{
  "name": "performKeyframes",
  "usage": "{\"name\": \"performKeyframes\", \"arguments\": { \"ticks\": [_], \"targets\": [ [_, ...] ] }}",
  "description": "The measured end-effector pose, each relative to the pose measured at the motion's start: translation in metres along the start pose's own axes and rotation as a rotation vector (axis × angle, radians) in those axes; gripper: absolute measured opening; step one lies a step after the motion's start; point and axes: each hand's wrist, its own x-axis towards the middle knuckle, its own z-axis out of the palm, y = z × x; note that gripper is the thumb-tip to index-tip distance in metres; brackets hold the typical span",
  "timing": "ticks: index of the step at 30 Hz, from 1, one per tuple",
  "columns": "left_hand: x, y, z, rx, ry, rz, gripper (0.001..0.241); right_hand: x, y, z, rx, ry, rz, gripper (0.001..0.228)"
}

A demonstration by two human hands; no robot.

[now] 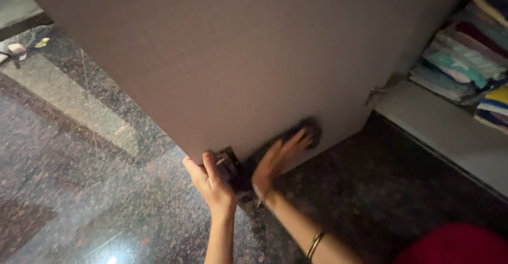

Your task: The person wipes the exterior and interior surfaces of a wardrobe using a dark checkered cloth. They clean the door panels, hinges, and shelves, then sit on the floor to clean the lower sections and the bottom of the wardrobe.

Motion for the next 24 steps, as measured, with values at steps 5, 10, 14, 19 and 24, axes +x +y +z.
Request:
{"name": "performKeyframes", "arguments": {
  "ticks": [5,10,14,19,24],
  "targets": [
    [0.002,-0.003,-0.001,0.001,0.001,-0.002,0.040,0.159,0.012,-0.038,0.082,0.077,-0.102,0.082],
    [-0.004,-0.005,0.007,0.028,0.037,0.085,0.040,0.212,0.085,-0.041,-0.033,0.190,0.165,0.065],
    [-0.002,0.000,0.001,-0.029,-0.008,-0.040,0.042,0.136,0.199,-0.001,-0.044,0.236,0.187,0.057],
    [-0.004,-0.001,-0.002,0.036,-0.057,0.022,0.043,0.181,0.327,-0.002,0.035,0.165,-0.007,0.059],
    [-0.004,-0.004,0.007,-0.014,-0.023,0.030,0.041,0.197,0.343,-0.012,-0.157,0.089,-0.056,0.068]
  ]
}}
